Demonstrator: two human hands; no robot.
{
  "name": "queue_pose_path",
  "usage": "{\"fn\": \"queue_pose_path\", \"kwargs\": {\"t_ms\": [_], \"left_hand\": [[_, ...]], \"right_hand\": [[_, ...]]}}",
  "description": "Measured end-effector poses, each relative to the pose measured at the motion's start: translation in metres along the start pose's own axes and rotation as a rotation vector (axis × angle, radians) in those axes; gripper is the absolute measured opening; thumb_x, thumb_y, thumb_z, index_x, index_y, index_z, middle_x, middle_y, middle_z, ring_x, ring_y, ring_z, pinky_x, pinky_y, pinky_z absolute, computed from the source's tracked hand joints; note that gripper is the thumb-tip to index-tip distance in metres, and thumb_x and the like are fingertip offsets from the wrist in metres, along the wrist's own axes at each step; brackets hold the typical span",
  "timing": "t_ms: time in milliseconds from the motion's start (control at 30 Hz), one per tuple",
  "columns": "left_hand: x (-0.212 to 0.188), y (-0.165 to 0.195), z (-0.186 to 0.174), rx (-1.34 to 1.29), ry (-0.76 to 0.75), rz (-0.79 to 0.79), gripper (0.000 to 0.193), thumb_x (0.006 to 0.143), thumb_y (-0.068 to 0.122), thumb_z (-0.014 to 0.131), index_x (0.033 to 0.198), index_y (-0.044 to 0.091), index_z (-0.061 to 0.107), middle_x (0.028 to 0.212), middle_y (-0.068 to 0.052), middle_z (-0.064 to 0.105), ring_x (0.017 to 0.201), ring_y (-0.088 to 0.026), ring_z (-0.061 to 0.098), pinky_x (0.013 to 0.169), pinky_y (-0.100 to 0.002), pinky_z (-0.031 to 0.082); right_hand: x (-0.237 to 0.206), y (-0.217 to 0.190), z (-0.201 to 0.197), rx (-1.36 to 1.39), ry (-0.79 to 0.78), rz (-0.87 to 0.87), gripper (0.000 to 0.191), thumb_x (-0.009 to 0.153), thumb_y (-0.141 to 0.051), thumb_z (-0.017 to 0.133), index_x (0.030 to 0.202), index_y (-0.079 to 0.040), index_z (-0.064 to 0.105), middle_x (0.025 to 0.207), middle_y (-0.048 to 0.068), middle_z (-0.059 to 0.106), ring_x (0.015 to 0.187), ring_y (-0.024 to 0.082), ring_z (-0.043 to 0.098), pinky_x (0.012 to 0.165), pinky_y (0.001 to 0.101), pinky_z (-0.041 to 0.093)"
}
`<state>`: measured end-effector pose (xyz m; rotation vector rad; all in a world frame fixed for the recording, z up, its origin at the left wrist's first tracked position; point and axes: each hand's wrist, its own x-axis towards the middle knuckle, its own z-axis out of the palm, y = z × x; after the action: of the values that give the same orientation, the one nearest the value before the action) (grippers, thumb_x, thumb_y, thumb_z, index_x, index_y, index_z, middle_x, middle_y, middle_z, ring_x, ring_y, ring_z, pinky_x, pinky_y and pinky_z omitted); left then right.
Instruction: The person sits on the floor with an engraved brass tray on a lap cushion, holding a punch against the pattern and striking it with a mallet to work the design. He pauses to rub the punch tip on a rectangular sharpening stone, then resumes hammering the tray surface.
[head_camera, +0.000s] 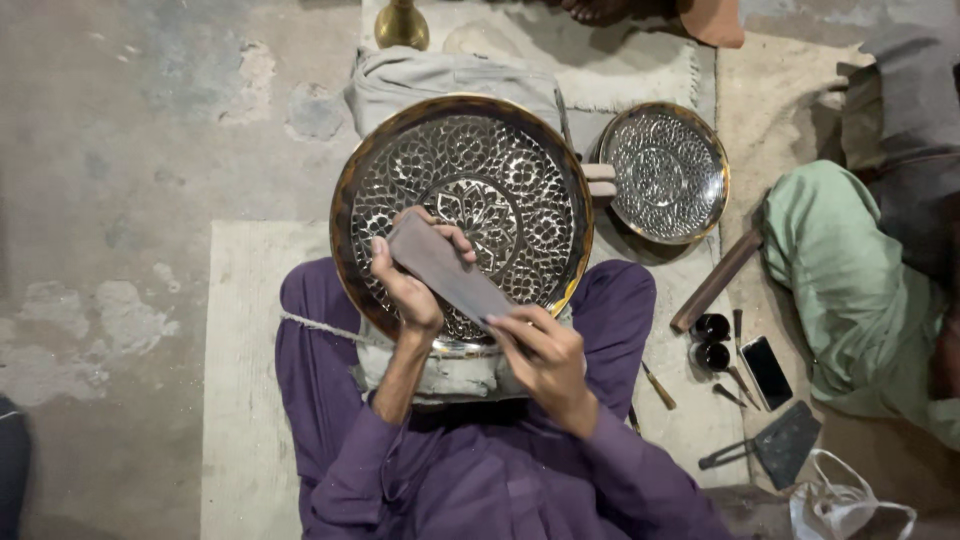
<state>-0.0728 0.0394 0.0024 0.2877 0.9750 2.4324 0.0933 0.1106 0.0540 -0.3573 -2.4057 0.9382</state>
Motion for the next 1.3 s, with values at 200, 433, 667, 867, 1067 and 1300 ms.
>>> {"fn": "queue_pose_path", "kwargs": {"t_ms": [200,433,667,867,1067,1300], "left_hand": [[0.000,0.000,-0.002,-0.015,-0.014,-0.002,0.065,0.102,0.066,0.021,0.113,0.007,0.048,0.084,-0.015,0.063,0.076,-0.026,0.064,0.068,-0.043,0.056],[-0.001,-0.004,-0.003,-0.023,-0.021,0.008,0.066,0.103,0.066,0.020,0.115,0.007,0.048,0.084,-0.017,0.063,0.076,-0.026,0.063,0.068,-0.043,0.055],[0.000,-0.002,-0.001,-0.025,-0.002,0.007,0.066,0.103,0.063,0.020,0.116,0.006,0.049,0.085,-0.016,0.062,0.077,-0.026,0.064,0.068,-0.043,0.056],[-0.002,-0.003,0.001,-0.073,0.012,-0.014,0.064,0.104,0.062,0.021,0.116,0.006,0.049,0.085,-0.016,0.062,0.077,-0.026,0.063,0.069,-0.042,0.055],[-0.001,0.000,0.001,-0.078,-0.001,-0.013,0.065,0.103,0.063,0.020,0.115,0.006,0.048,0.085,-0.016,0.062,0.077,-0.026,0.063,0.070,-0.042,0.054],[-0.003,0.000,0.001,0.017,-0.006,0.013,0.066,0.102,0.065,0.019,0.115,0.007,0.048,0.083,-0.016,0.063,0.074,-0.026,0.063,0.066,-0.043,0.055]], "right_hand": [[0.005,0.001,0.003,0.010,0.019,-0.021,0.020,0.084,0.000,0.081,0.104,-0.004,0.078,0.093,0.009,0.073,0.072,0.019,0.073,0.060,0.0283,0.056],[-0.002,0.002,-0.002,-0.004,0.037,-0.049,0.022,0.084,-0.001,0.081,0.106,-0.005,0.078,0.096,0.009,0.072,0.074,0.018,0.073,0.062,0.0288,0.057],[0.000,0.002,-0.001,-0.010,-0.003,0.003,0.019,0.085,-0.004,0.081,0.103,-0.004,0.078,0.090,0.009,0.071,0.068,0.019,0.071,0.058,0.0298,0.054],[-0.010,0.000,-0.008,-0.036,0.026,0.027,0.018,0.085,-0.005,0.081,0.103,-0.005,0.078,0.089,0.007,0.071,0.070,0.019,0.071,0.060,0.0295,0.055],[0.010,0.005,0.005,-0.017,-0.011,-0.047,0.020,0.085,-0.003,0.080,0.105,-0.005,0.078,0.093,0.010,0.072,0.074,0.020,0.072,0.062,0.0288,0.055],[-0.014,-0.003,-0.011,0.053,0.025,0.037,0.019,0.086,-0.001,0.078,0.105,-0.005,0.077,0.092,0.007,0.073,0.073,0.018,0.073,0.063,0.0290,0.057]]}}
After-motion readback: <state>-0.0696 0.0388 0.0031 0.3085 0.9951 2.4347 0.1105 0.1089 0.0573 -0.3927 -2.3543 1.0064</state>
